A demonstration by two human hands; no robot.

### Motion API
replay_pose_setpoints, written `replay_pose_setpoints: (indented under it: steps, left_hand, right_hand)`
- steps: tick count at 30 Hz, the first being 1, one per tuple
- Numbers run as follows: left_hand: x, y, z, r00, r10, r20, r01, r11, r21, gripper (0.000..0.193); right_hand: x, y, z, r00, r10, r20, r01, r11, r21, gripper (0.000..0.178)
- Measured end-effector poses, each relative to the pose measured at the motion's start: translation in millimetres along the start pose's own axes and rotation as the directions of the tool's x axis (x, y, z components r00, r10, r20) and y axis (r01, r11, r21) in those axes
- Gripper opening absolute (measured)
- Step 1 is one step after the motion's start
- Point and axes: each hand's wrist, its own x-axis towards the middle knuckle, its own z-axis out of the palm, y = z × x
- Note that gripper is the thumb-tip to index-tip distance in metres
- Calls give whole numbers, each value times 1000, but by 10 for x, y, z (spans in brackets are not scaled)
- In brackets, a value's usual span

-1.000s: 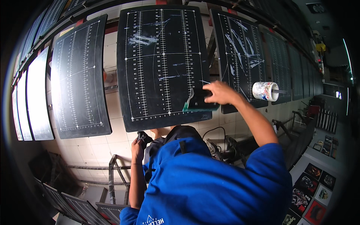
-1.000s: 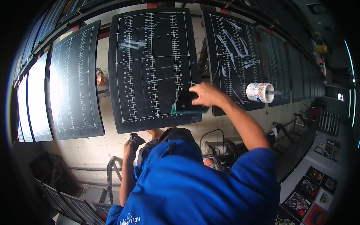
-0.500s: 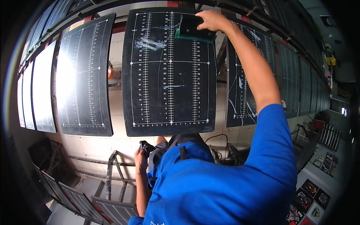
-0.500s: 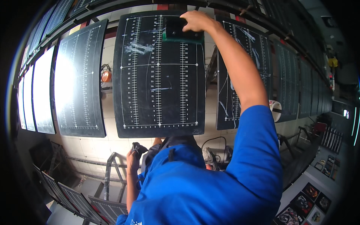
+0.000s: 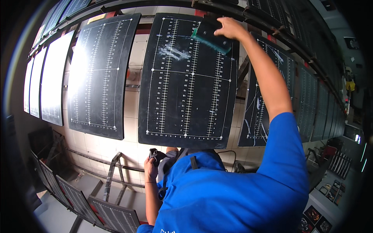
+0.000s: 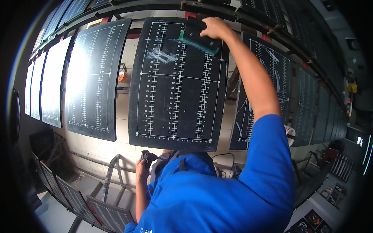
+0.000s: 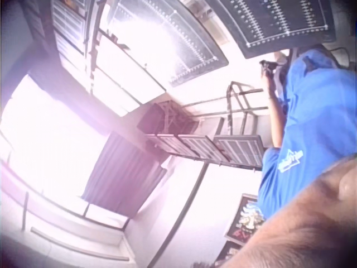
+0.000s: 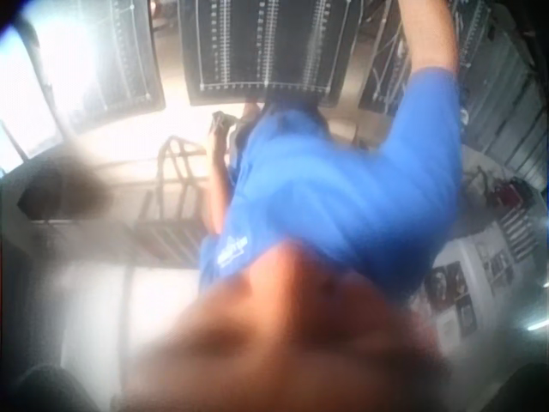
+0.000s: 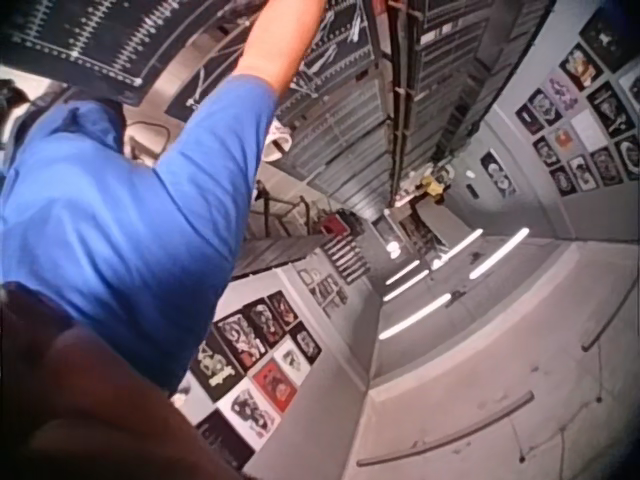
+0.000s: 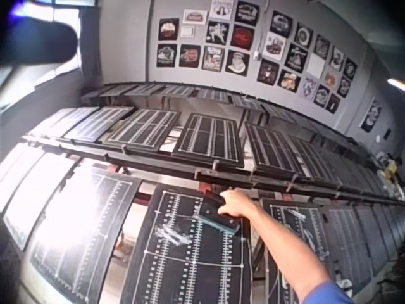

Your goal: The person uses a green squeegee to spread a white cleaning solution across several large, black, gridded screens. They repeatedly wipe the surfaces and occasionally use a dark cloth to clean the squeegee blade.

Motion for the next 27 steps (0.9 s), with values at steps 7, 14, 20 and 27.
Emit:
replay_pose_setpoints:
  steps: [7, 14, 20, 27]
  left_hand:
    - [-107, 92, 184, 996, 59, 70, -48, 989, -141, 40]
    - [-40, 100, 220, 990, 57, 127, -14, 947, -321, 48]
    - [-241, 269, 223, 979, 157, 128, -93, 910, -404, 50]
    - [-256, 143, 86, 988, 111, 108, -60, 918, -392, 50]
  right_hand:
    - [-1009, -1340, 589, 905, -250, 343, 158, 948, 276, 51]
    - [-60, -738, 513, 987, -8, 159, -32, 968, 247, 48]
    - [225, 332, 157, 889, 431, -155, -408, 899, 160, 52]
    - [470, -1114, 814, 903, 430, 0, -301, 631, 715, 48]
